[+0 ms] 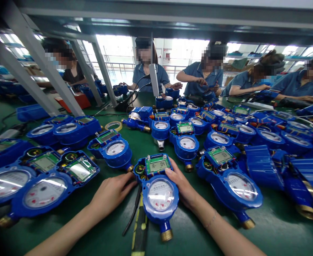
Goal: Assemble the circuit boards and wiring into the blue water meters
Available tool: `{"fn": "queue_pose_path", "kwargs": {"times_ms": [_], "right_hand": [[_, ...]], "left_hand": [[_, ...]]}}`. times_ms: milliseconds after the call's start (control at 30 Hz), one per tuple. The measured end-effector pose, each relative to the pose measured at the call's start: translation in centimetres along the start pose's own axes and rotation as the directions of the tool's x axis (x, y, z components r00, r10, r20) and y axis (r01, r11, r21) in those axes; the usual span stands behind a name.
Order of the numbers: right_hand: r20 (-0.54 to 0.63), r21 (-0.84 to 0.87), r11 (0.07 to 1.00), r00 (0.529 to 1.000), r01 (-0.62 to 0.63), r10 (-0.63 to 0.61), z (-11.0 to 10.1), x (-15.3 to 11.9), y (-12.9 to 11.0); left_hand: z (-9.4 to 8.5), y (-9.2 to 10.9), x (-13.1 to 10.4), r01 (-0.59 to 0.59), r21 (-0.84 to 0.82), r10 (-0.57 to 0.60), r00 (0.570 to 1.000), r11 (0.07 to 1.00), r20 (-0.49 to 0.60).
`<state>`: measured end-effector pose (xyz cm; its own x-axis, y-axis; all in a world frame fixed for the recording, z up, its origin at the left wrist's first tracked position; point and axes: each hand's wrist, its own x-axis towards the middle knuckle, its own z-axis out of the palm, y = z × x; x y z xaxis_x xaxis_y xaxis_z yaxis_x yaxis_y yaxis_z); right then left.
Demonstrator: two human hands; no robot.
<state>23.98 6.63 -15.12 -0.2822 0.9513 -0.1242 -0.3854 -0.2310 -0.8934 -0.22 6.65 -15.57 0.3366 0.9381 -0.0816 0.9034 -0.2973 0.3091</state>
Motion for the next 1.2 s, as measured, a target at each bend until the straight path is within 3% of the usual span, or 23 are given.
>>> {"fn": "queue_pose_path", "kwargs": {"times_ms": [1200], "right_hand": [[0.016, -0.007, 1.000, 1.000, -0.005, 0.005, 0.25, -0.25, -0.34]], "left_hand": [[0.15, -0.21, 0.05, -0.038, 0.024, 0.039, 0.999, 0.999, -0.017]]}}
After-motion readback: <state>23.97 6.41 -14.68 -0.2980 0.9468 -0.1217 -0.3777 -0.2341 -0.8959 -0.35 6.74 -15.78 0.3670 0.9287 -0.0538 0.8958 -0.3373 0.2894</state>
